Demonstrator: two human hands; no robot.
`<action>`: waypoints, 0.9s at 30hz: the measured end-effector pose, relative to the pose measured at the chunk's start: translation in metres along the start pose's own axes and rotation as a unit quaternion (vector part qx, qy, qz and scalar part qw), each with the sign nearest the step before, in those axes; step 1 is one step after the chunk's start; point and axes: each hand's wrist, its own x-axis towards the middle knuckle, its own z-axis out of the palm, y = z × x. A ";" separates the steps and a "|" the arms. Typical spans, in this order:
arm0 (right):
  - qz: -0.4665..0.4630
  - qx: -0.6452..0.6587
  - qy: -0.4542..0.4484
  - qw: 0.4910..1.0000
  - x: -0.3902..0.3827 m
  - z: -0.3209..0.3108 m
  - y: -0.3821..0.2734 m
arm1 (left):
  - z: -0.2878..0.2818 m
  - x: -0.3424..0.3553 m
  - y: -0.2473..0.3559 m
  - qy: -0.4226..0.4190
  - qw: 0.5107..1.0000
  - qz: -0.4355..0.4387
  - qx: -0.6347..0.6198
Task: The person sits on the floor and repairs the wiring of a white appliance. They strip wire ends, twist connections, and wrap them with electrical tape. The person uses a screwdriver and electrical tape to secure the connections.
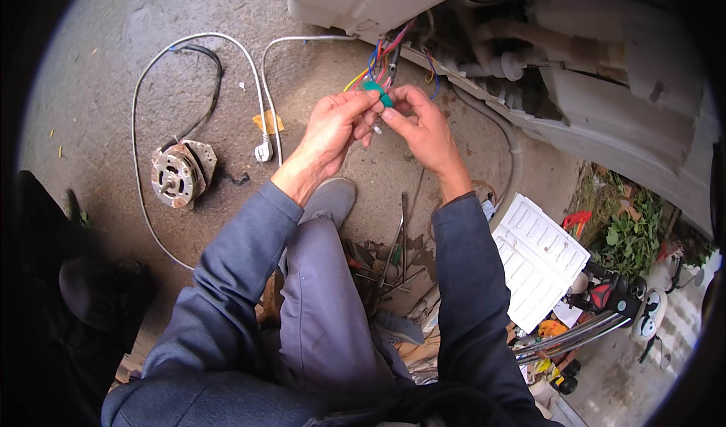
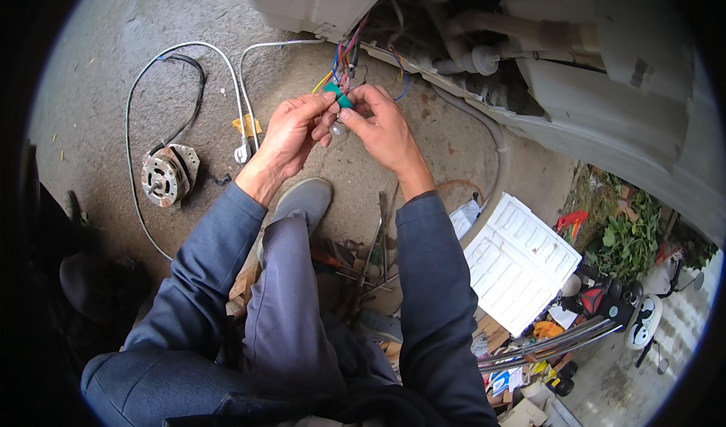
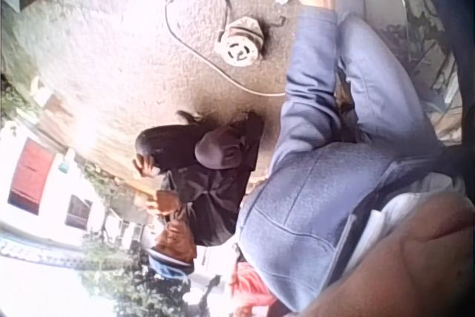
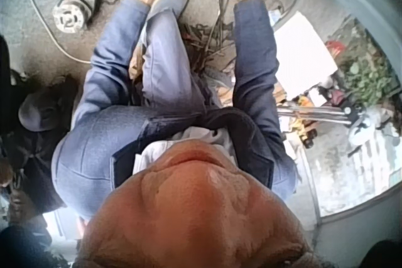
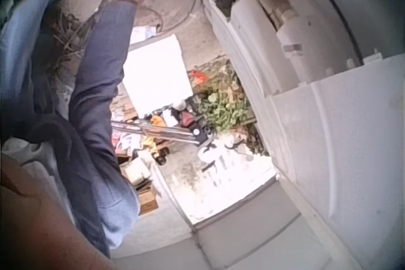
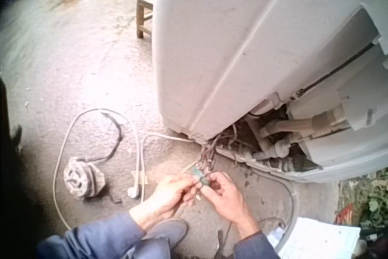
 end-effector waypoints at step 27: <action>0.127 0.028 0.139 0.982 0.022 0.028 0.004 | 0.006 -0.008 -0.020 0.074 0.953 0.155 0.250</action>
